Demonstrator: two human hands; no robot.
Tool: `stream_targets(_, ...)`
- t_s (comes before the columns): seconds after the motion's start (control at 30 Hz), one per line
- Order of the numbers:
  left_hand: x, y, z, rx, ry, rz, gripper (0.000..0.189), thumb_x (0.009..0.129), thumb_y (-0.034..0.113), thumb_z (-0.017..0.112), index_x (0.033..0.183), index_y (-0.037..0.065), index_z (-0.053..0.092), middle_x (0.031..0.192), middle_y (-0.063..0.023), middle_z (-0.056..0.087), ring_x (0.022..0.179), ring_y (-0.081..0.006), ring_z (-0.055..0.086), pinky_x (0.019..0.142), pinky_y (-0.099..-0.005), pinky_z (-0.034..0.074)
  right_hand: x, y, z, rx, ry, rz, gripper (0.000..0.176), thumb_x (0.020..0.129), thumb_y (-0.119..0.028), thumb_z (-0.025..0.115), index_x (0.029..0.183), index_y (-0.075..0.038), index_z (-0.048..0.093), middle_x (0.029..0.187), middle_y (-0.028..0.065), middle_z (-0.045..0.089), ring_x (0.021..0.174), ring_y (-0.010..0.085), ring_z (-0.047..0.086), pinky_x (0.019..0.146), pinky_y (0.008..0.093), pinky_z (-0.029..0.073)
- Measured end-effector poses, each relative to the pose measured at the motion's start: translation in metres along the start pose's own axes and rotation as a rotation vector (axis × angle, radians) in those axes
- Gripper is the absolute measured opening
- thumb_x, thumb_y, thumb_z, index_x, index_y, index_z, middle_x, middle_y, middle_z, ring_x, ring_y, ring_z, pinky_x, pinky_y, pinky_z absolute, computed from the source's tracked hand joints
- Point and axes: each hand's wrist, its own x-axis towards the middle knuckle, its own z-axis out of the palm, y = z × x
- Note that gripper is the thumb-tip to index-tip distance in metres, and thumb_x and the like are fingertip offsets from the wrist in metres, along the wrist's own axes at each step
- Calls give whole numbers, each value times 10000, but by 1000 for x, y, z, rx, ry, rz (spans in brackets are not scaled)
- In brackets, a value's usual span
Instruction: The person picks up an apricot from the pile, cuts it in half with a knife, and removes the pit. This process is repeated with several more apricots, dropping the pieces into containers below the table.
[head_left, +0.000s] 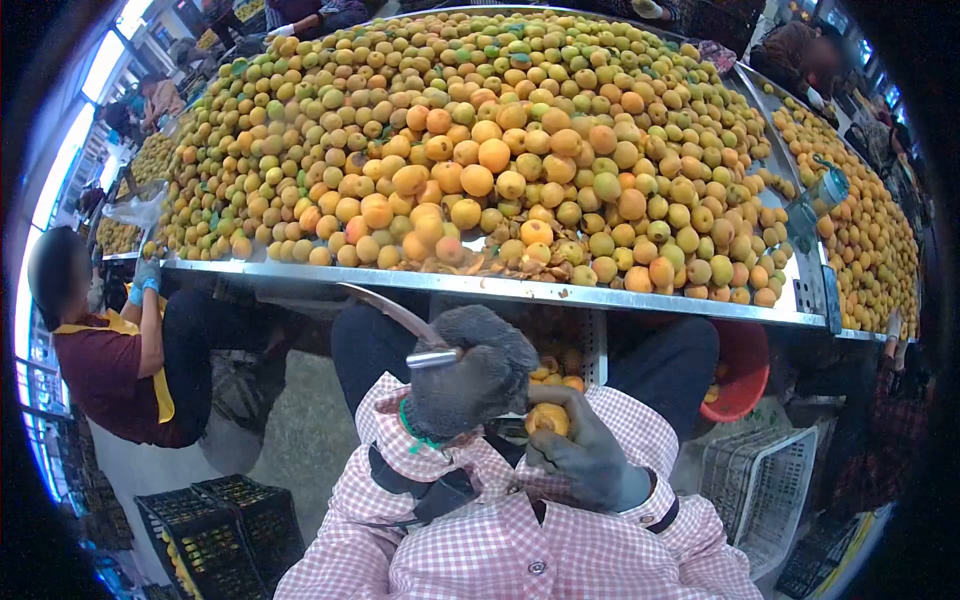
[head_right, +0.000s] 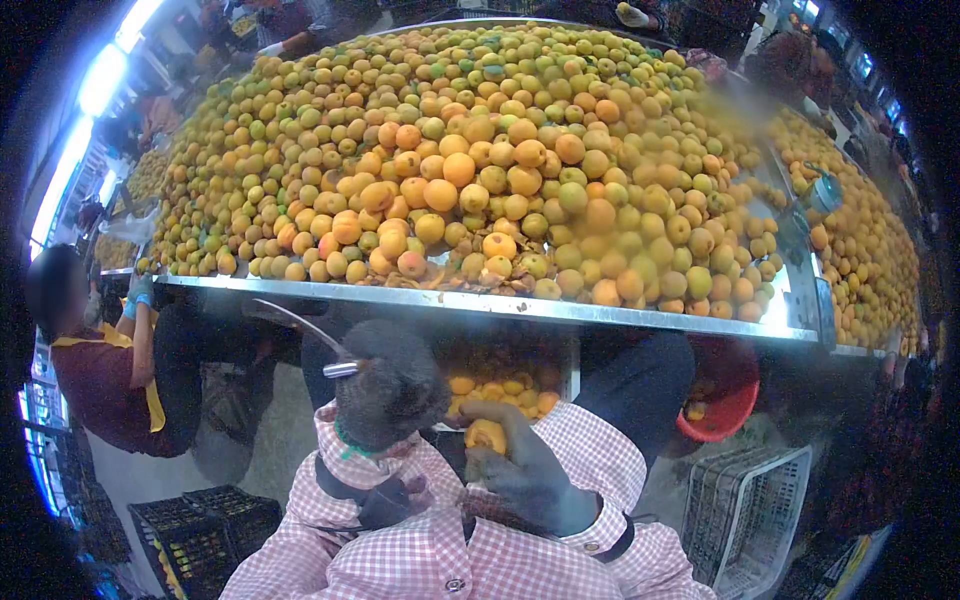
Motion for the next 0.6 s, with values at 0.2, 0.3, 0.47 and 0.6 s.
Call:
stream_targets(0.2, -1, -10, 3, -39, -45, 71, 199, 828, 135, 637, 937, -9, 552, 828, -137, 617, 613, -171, 592, 504, -271, 502, 2, 8, 0, -169, 30, -93, 448, 894, -124, 513, 1289, -26, 324, 970, 118, 543, 730, 125, 542, 662, 263, 468)
stream_targets(0.3, -5, -15, -1, 48, 50, 129, 177, 831, 119, 628, 926, 5, 531, 824, -124, 599, 637, -172, 586, 500, -267, 495, 4, 18, -5, -322, 52, -185, 465, 904, -197, 518, 1289, -24, 322, 1050, 138, 525, 756, 131, 544, 676, 269, 473)
stream_targets(0.47, 0, -18, 14, -123, 106, 222, 143, 864, 190, 586, 823, 101, 481, 658, -49, 453, 523, -147, 453, 431, -280, 386, 6, 17, 1, -339, 50, -263, 473, 918, -237, 507, 1294, -20, 320, 1059, 127, 515, 770, 125, 537, 687, 262, 470)
stream_targets(0.6, -2, -13, 12, -64, 89, 155, 248, 886, 261, 566, 726, 149, 413, 528, 2, 348, 410, -122, 346, 371, -280, 304, 5, 13, 6, -166, 12, -254, 456, 916, -207, 516, 1287, -15, 334, 1034, 99, 515, 758, 117, 521, 680, 256, 463)
